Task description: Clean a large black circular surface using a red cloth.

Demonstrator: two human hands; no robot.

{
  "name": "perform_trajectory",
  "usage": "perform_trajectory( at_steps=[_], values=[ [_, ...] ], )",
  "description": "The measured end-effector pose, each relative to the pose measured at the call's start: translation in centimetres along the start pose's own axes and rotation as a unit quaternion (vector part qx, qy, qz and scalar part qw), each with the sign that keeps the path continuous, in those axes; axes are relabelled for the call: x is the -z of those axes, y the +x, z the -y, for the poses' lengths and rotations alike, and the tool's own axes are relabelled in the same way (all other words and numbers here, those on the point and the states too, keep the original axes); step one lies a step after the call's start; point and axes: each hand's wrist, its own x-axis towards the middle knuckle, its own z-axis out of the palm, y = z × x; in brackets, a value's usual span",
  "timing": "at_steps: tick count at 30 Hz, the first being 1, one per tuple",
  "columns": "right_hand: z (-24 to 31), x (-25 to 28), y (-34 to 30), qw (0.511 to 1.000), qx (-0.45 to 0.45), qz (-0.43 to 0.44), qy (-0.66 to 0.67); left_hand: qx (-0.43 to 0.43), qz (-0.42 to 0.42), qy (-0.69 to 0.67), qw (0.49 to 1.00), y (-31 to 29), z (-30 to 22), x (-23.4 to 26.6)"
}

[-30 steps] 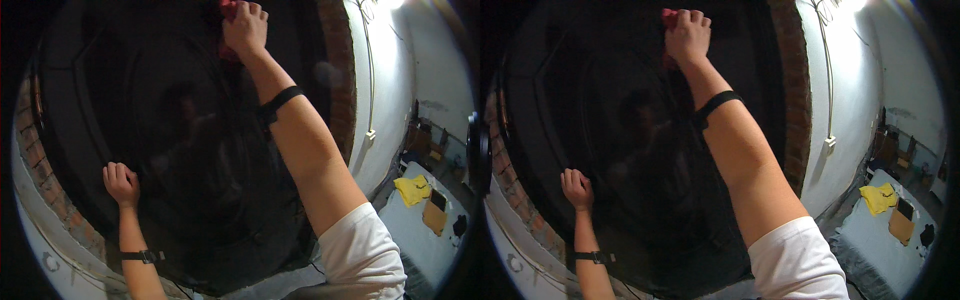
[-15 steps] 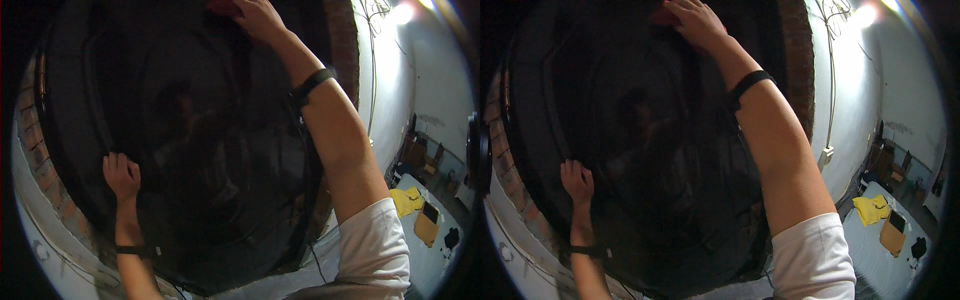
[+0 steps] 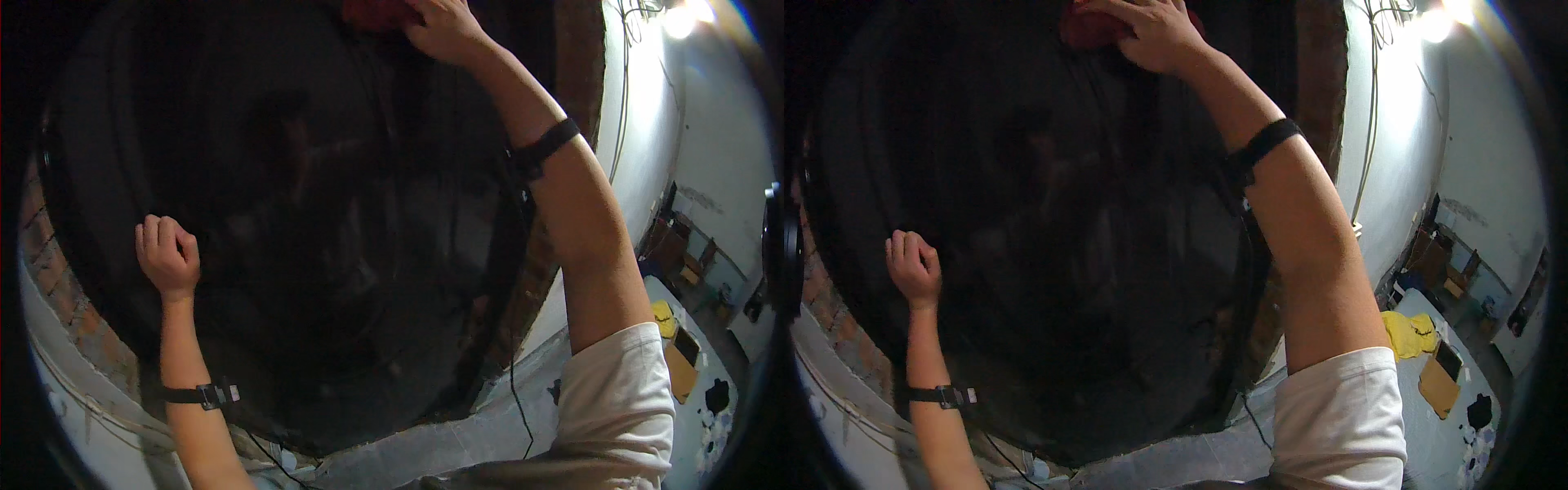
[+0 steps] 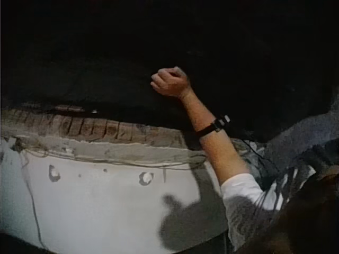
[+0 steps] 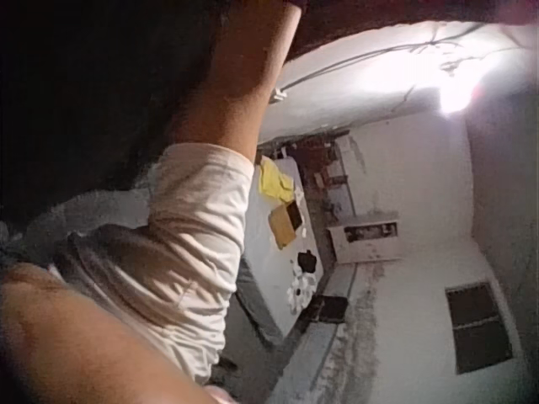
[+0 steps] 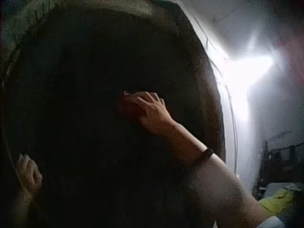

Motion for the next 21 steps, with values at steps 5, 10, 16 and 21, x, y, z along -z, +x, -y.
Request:
perform_trajectory(
  at_steps=[5,10,16,21],
  values=[
    [3.1,0.1,-5.0,0.999,-0.011,0.024,-0.021,-0.050,-0.078,-0.009,0.996,0.3,0.1,-0.7],
    [5.3,-1.7,-8.4,0.999,-0.013,-0.039,0.003,-0.052,-0.074,0.015,0.996,-0.1,0.5,-0.6],
    [8.3,-3.0,-12.6,0.999,-0.034,-0.025,0.023,-0.085,-0.115,0.020,0.990,1.2,-0.1,-0.2],
    [11.4,-3.7,-16.7,0.997,-0.073,-0.015,0.022,-0.081,-0.101,0.010,0.991,1.1,0.0,-0.4]
  ],
)
